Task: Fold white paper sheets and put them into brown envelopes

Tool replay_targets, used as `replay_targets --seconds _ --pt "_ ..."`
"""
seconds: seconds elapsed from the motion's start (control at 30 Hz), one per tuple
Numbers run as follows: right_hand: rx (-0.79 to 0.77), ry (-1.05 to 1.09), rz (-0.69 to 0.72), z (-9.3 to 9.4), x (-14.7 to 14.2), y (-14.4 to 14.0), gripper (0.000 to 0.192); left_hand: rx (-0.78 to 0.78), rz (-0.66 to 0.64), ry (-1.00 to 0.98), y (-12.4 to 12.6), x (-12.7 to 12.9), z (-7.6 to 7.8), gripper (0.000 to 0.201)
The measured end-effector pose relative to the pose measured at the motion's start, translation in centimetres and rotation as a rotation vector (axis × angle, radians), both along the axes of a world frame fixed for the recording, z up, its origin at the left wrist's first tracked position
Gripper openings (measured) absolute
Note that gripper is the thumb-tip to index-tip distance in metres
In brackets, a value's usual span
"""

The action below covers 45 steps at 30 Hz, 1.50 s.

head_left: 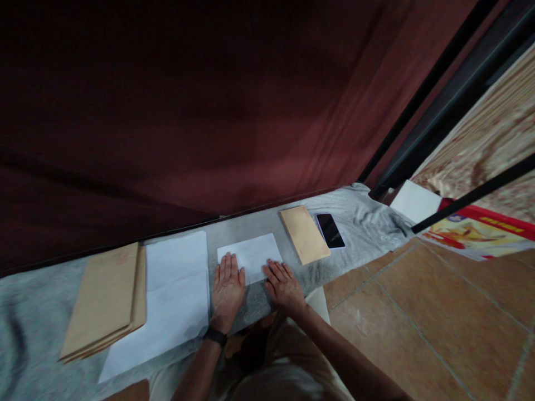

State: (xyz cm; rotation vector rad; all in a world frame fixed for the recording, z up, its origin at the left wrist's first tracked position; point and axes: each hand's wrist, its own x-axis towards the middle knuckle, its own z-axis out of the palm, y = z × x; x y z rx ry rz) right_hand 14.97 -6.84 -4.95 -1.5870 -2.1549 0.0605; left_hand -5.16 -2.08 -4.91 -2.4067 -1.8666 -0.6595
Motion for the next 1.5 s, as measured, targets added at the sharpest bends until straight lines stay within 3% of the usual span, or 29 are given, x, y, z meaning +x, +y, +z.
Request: replay_targets --seconds 0.13,0.37,0.6,0.87,1.03,1.27,1.5 --pt "-0.005 -0.014 -0.020 0.3 0.3 -0.3 0.047 0.010 0.014 -0.032 -1.1 0.2 0.2 0.061" --pt "-0.023 -0.012 -0.019 0.3 0.3 -0.4 0.046 -0.054 -0.135 0.035 -5.2 2.9 0.3 0.060" --pt "-0.032 -0.031 -0.022 0.4 0.4 -0.4 0.047 -0.039 -0.044 0.086 -6.8 1.0 -0.1 0.070" --pt "-0.031 -0.048 -0.089 0.3 1.8 -1.2 0.054 0.013 0.067 0.000 -8.3 -0.4 -0.2 0.075" --pt "-0.049 -0.045 -0.091 0.6 1.9 -0.8 0.053 -0.015 0.050 -0.042 -6.9 0.0 0.1 0.065" --pt "-0.082 -0.015 0.032 1.6 -1.4 2.0 0.048 -0.079 -0.107 -0.026 -1.7 2.3 0.3 0.058" --pt "-0.102 -0.033 0.015 0.4 -1.3 3.0 0.045 -0.085 -0.074 0.006 0.2 1.9 -0.6 0.059"
